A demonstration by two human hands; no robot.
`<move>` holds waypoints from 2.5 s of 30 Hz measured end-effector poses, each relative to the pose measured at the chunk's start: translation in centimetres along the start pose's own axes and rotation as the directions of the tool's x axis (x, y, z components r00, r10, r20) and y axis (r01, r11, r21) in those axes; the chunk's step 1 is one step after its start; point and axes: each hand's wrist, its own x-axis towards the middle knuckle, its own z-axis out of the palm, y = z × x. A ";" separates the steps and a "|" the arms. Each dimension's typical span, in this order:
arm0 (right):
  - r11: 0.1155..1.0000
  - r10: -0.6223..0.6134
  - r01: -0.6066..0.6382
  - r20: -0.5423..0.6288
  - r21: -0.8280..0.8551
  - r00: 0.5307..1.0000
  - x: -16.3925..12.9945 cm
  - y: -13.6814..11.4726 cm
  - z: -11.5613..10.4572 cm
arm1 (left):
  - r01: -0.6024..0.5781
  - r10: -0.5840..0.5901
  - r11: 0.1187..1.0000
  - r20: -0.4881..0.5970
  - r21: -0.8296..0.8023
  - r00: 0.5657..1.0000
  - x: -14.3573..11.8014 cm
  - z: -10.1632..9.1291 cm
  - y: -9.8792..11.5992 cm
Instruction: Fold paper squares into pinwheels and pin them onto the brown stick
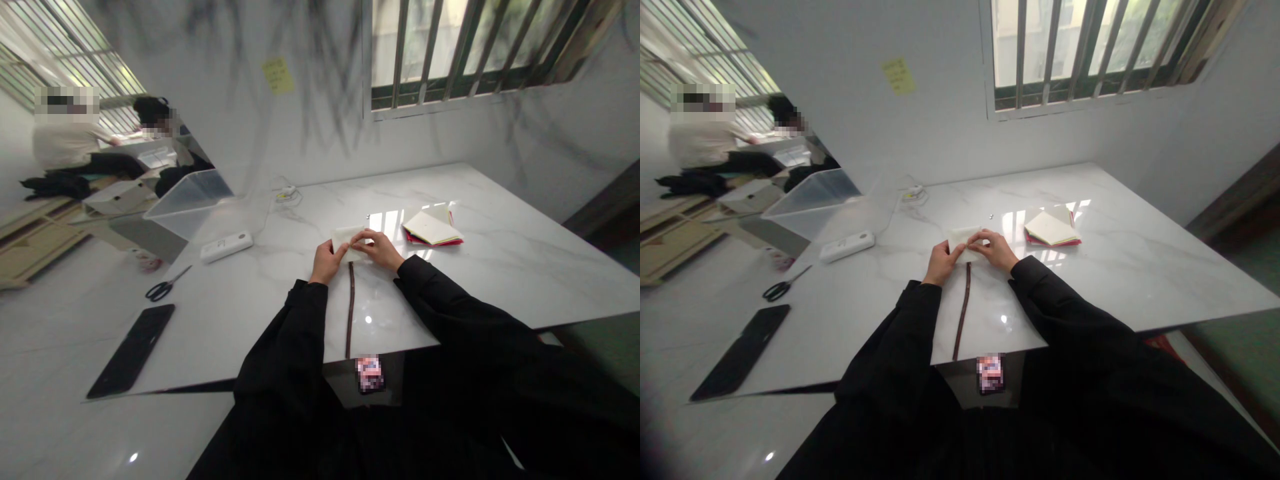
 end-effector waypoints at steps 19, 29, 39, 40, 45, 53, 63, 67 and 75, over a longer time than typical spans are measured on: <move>0.988 0.043 -0.050 -0.052 -0.146 0.998 -0.1 -0.6 -0.1 | -0.010 0.009 0.999 -0.015 -0.047 1.000 0.0 0.4 -0.3; 0.984 0.032 -0.044 -0.066 -0.176 0.997 -0.2 -1.0 0.1 | 0.020 -0.021 0.994 -0.005 -0.107 1.000 0.0 0.5 0.0; 0.982 -0.042 0.028 -0.070 -0.185 0.997 -0.3 -1.7 0.1 | 0.036 -0.038 0.989 -0.014 -0.140 0.999 0.0 0.4 0.0; 0.983 -0.040 0.026 -0.074 -0.182 0.996 -0.3 -1.7 0.1 | 0.038 -0.040 0.988 -0.008 -0.147 0.999 0.0 0.4 0.1; 0.989 -0.007 -0.009 -0.106 -0.150 0.994 -0.3 -1.9 0.4 | 0.047 -0.042 0.981 0.029 -0.189 0.999 -0.2 0.4 0.8; 0.993 0.010 -0.027 -0.139 -0.116 0.990 -0.4 -1.9 0.9 | 0.062 -0.056 0.978 0.036 -0.201 0.998 -0.2 0.4 0.9; 0.986 0.059 -0.037 -0.128 0.163 0.990 -0.6 -1.5 1.3 | 0.066 -0.068 0.980 -0.001 -0.187 0.998 -0.2 0.4 0.7; 0.975 0.086 -0.055 -0.140 0.215 0.986 -0.6 -1.2 1.3 | 0.069 -0.068 0.976 0.011 -0.205 0.998 -0.3 0.4 0.9; 0.974 0.095 -0.068 -0.120 0.217 0.988 -0.4 -1.0 1.4 | 0.056 -0.060 0.981 -0.016 -0.183 0.998 -0.3 0.4 0.8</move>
